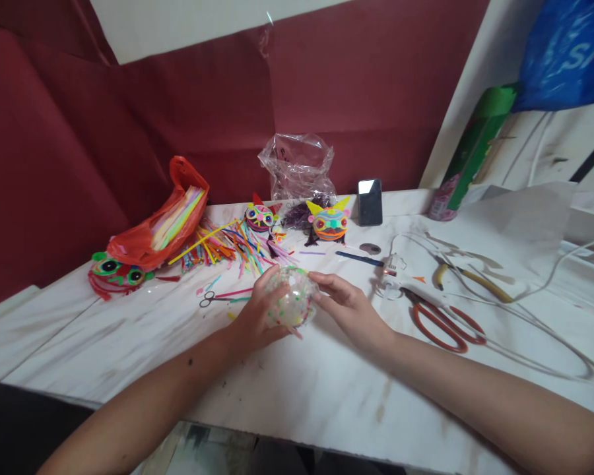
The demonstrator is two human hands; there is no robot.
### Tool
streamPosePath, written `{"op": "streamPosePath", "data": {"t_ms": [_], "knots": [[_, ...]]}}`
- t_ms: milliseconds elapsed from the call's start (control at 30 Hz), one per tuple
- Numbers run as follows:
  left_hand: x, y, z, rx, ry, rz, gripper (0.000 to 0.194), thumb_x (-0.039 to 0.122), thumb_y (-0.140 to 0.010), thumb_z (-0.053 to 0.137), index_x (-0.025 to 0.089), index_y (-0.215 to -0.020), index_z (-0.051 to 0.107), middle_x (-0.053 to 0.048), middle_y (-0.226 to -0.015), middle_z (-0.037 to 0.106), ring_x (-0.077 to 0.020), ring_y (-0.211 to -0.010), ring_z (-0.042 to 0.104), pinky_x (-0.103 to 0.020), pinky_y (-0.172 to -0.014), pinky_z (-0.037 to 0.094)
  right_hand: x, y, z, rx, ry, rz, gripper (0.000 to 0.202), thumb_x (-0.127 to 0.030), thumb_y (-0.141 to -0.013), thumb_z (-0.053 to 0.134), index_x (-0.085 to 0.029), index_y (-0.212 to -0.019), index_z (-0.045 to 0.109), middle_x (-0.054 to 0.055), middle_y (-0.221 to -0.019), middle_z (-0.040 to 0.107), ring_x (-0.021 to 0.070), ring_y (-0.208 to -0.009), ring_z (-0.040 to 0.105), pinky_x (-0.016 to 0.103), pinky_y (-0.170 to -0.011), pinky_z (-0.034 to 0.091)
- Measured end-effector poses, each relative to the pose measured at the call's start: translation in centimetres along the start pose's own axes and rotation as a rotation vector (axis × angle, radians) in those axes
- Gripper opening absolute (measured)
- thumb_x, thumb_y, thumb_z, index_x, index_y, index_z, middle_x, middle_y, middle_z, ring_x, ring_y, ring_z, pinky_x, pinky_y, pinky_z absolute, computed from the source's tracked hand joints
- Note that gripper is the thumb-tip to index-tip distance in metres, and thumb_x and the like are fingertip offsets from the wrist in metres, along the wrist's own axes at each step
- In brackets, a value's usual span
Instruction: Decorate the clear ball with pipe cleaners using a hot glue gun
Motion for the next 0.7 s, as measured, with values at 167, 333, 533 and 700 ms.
{"op": "streamPosePath", "data": {"t_ms": [167,333,533,700], "knots": [[0.16,-0.07,0.04,-0.012,0.018,0.011,0.082,0.048,-0.080,0.068,0.035,-0.147,0.023,-0.014,-0.157,0.011,-0.0412,-0.144,0.025,-0.066,-0.105,0.040,0.01,-0.09,-0.09,-0.002,-0.025,0.007,0.032,-0.045,-0.072,0.076,-0.026,-0.098,0.069,0.003,-0.108,0.071,0.0205,-0.100,0.063,0.037,-0.087,0.052],[0.13,0.17,0.19,-0.060,0.022,-0.025,0.088,0.043,-0.078,0.072,0.039,-0.148,0.019,-0.014,-0.159,0.008,-0.0449,-0.144,0.022,-0.070,-0.104,0.038,0.11,0.02,-0.15,0.010,-0.032,0.028,0.033,-0.044,-0.070,0.078,-0.026,-0.096,0.070,0.003,-0.109,0.070,0.0215,-0.103,0.063,0.036,-0.086,0.052],[0.31,-0.11,0.27,-0.070,0.027,-0.053,0.089,0.050,-0.077,0.071,0.039,-0.147,0.018,-0.014,-0.157,0.011,-0.0412,-0.144,0.023,-0.067,-0.107,0.036,0.53,0.05,-0.05,0.015,-0.043,0.045,0.033,-0.046,-0.072,0.076,-0.027,-0.098,0.070,0.004,-0.109,0.071,0.0212,-0.102,0.063,0.037,-0.087,0.051],[0.28,-0.55,0.27,-0.061,0.015,-0.116,0.084,0.049,-0.079,0.070,0.035,-0.146,0.021,-0.015,-0.155,0.015,-0.0397,-0.144,0.025,-0.063,-0.110,0.034,0.44,-0.10,-0.02,-0.001,-0.023,0.087,0.043,-0.044,-0.068,0.079,-0.026,-0.105,0.068,0.005,-0.115,0.069,0.0237,-0.111,0.060,0.040,-0.095,0.049]]}}
Point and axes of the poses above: each hand's wrist, its own y-axis away from the middle knuckle, its own z-axis out of the palm, x = y × z, the point moved 4 cm from there along -y, towards the middle knuckle
